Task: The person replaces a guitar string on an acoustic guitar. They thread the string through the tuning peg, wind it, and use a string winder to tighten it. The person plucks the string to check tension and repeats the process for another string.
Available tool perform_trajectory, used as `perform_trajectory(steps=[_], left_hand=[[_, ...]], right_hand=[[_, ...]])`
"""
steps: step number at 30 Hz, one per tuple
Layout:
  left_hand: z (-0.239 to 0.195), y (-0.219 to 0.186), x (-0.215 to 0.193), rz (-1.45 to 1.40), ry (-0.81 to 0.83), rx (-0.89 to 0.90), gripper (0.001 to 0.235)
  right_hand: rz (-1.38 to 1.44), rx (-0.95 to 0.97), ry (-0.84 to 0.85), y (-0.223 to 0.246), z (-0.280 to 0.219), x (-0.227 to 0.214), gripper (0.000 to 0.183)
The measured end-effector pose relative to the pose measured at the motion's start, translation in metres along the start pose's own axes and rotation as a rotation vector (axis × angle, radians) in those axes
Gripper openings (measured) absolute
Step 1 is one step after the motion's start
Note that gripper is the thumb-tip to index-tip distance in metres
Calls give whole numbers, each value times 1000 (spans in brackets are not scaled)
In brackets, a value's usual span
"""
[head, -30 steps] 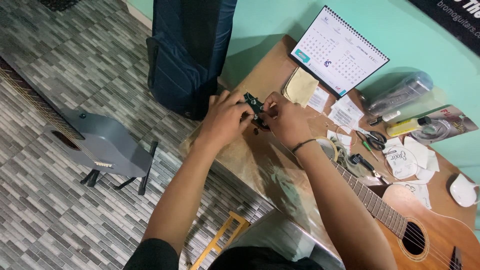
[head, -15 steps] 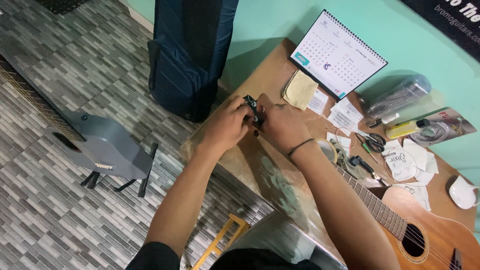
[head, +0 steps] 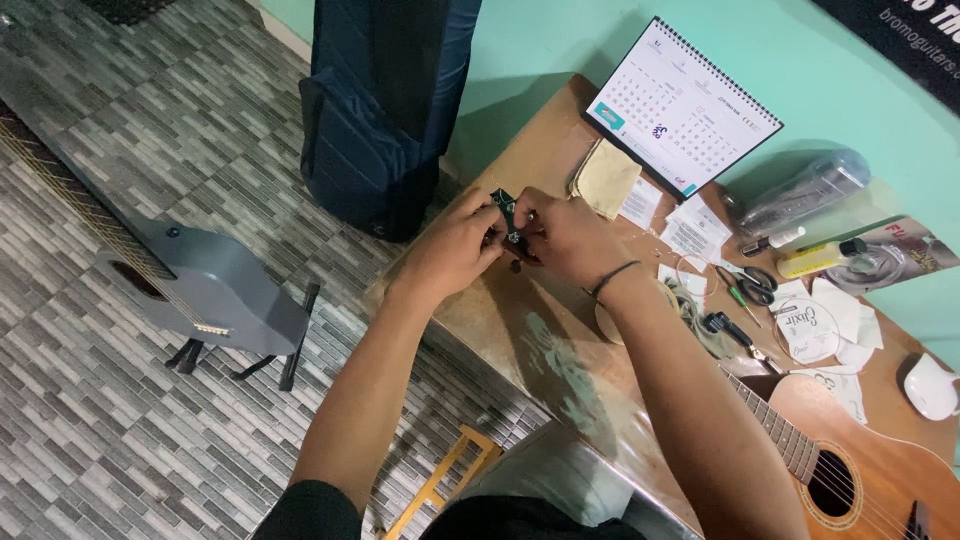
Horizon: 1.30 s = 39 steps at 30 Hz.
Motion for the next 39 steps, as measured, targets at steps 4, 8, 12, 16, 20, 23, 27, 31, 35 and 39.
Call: perform_trajectory(steps=[4,8,12,16,20,23,27,31,35,39], left_hand=[[2,2,6,2,17,-15,17],[2,1,3,-1,37,-42,17],[0,-7,-4,-24,39,-8,11],[3,-8,-2,10,38,9,10],[4,-12,-7,16,59,-23,12],[6,-9,-4,4,97,-49,12],[2,-13,-10,-68,106,-110,14],[5,-7,0,-88,109,-136,13],[9,-28,1,79,55,-201,20],[19,-104,54,-112,26,-62,15]], right_hand=[[63,8,-7,-6,-6,-13,22],[151,-88,-37,5,-21,-24,28],[176,-189,-52,9,-36,-33,35],[131,-120,-51,-12,-48,-32,35],[157,-73,-99,-33,-69,-30,32],[251,-55,-221,-45,-99,-40,28],[333,-23,-436,-71,-164,-58,30],[275,85,-545,-131,-238,-33,29],[159,207,-646,-192,-319,-6,17],[139,291,-722,-243,-391,9,21]])
Point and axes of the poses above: each hand's wrist, its own z-axis towards the middle knuckle, its own x-axis out of the palm, y = z × x, the point moved 9 cm from there along z, towards the middle knuckle
